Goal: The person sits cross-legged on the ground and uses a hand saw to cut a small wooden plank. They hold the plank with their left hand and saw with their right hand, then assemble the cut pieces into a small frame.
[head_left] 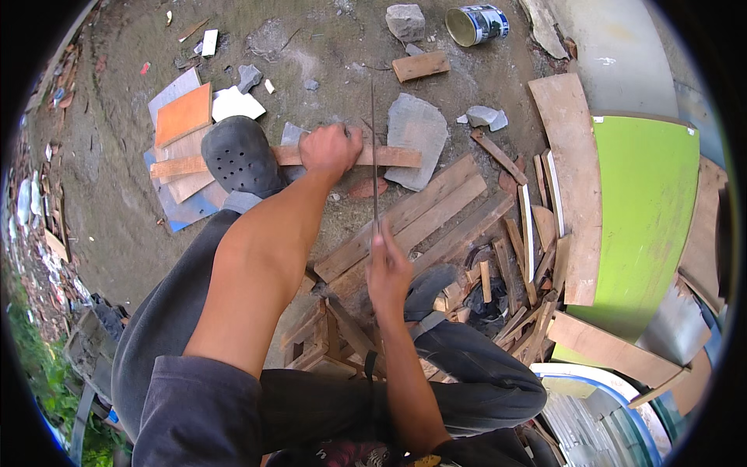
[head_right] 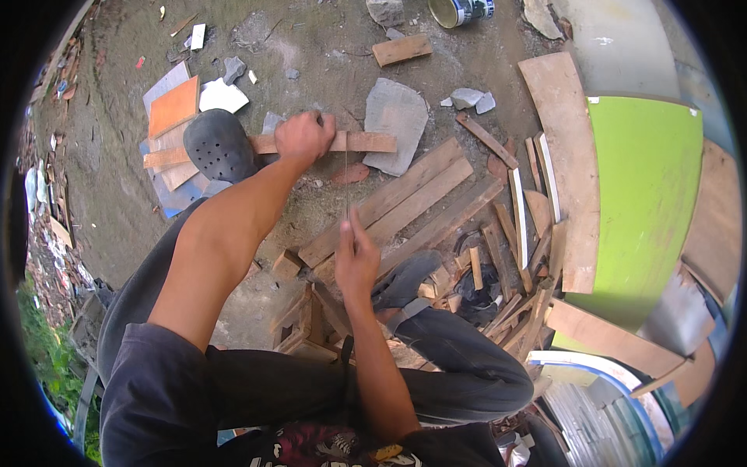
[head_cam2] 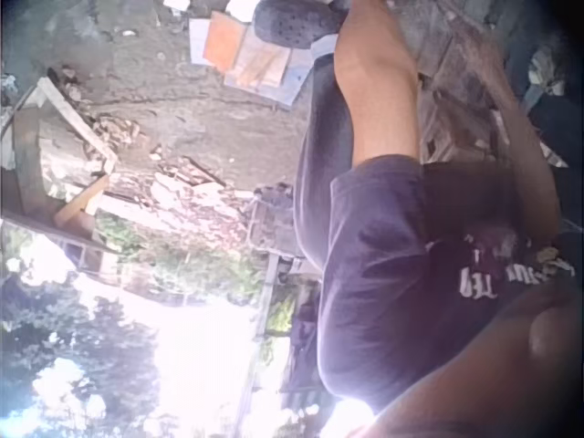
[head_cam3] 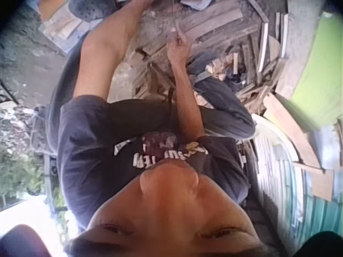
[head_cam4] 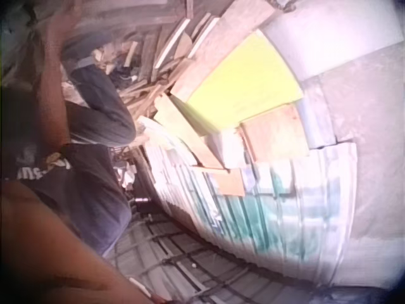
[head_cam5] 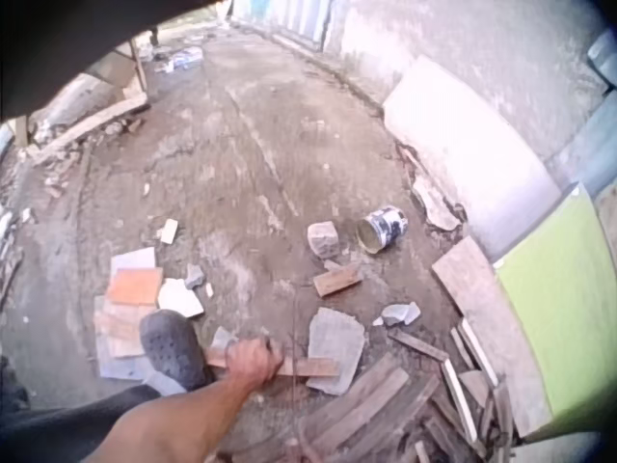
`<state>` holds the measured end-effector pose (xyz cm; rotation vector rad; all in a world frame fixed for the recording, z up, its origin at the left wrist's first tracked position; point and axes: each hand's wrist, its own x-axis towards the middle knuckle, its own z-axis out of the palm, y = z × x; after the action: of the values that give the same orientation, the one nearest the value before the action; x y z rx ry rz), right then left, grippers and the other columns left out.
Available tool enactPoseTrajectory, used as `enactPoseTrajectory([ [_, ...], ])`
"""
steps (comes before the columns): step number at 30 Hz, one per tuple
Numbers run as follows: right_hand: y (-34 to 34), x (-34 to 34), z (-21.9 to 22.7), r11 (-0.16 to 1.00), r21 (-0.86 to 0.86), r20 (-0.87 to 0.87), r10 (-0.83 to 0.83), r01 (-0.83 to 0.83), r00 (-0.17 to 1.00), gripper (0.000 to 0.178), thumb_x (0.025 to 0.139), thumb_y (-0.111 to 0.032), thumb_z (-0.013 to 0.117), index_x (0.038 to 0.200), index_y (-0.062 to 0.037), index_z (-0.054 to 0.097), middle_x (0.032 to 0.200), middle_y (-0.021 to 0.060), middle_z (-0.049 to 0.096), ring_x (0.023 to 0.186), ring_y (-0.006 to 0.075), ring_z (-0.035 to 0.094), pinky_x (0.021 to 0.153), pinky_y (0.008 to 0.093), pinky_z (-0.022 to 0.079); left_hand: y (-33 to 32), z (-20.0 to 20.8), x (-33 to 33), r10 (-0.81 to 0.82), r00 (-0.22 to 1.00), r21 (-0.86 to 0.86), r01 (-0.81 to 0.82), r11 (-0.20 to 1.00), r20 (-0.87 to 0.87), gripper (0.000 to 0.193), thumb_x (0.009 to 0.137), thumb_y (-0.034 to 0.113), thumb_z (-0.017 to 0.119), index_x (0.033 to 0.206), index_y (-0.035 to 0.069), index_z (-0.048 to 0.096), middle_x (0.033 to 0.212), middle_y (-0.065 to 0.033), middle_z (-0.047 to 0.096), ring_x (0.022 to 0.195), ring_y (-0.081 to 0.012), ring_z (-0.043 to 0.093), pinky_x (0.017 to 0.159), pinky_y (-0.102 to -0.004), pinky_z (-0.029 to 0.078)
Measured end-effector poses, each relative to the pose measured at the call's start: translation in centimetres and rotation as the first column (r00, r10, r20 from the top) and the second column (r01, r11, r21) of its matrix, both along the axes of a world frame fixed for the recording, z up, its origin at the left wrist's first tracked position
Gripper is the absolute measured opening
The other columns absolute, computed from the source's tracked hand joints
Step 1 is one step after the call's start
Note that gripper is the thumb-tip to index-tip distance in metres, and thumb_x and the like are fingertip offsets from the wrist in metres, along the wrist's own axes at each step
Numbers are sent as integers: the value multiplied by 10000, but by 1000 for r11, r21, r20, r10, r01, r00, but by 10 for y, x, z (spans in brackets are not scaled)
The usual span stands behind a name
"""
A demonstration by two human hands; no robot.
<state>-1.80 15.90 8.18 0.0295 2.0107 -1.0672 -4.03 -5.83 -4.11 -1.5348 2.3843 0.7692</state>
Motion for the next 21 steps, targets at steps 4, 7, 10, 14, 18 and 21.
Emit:
enactPoseTrajectory([
  [4,-34,-27,-48,993,-107,-150,-67,51,986,443,1053,-266,561,1444,-59,543,731,-30,541,632,42,453,559,250,411,8,3,-17,-1,1000,37,2,999,-28,475,910,435,487,910,57,774,900,-218,737,886,-373,718,911,-467,494],
  [7,-13,-8,-1,993,-13,76,-119,120,990,445,1054,-275,561,1446,-64,543,690,-37,495,590,44,431,522,263,391,2,-5,-6,12,999,-24,-12,1000,-32,457,910,433,498,917,62,765,874,-232,729,860,-389,717,891,-472,507],
  [10,36,27,28,995,-19,62,-93,94,994,457,1058,-275,557,1456,-52,526,672,-39,479,559,45,419,489,249,365,4,-4,-4,-4,999,-53,2,999,-38,445,909,421,500,919,62,763,863,-232,727,856,-391,715,889,-474,508],
  [14,-24,-19,-4,993,-71,69,-85,89,994,444,1068,-262,538,1448,-31,527,682,-40,508,585,37,439,520,239,382,1,-6,-5,18,999,-43,-19,999,-33,439,907,415,500,911,62,761,853,-226,726,853,-392,712,876,-476,509],
  [18,-41,-25,-26,987,-109,3,-118,118,993,453,1069,-259,536,1470,-50,506,696,-43,499,567,42,439,509,226,378,5,-8,-5,-1,997,-90,-6,996,-83,434,902,412,505,887,61,760,835,-216,727,838,-382,713,853,-484,505],
  [21,-22,-9,-11,962,-140,137,-214,233,967,448,1068,-249,540,1472,-59,507,703,-42,499,558,43,431,494,225,373,12,-10,9,-148,988,-84,144,986,-42,421,889,415,522,850,67,756,816,-203,728,818,-358,713,834,-484,500],
])
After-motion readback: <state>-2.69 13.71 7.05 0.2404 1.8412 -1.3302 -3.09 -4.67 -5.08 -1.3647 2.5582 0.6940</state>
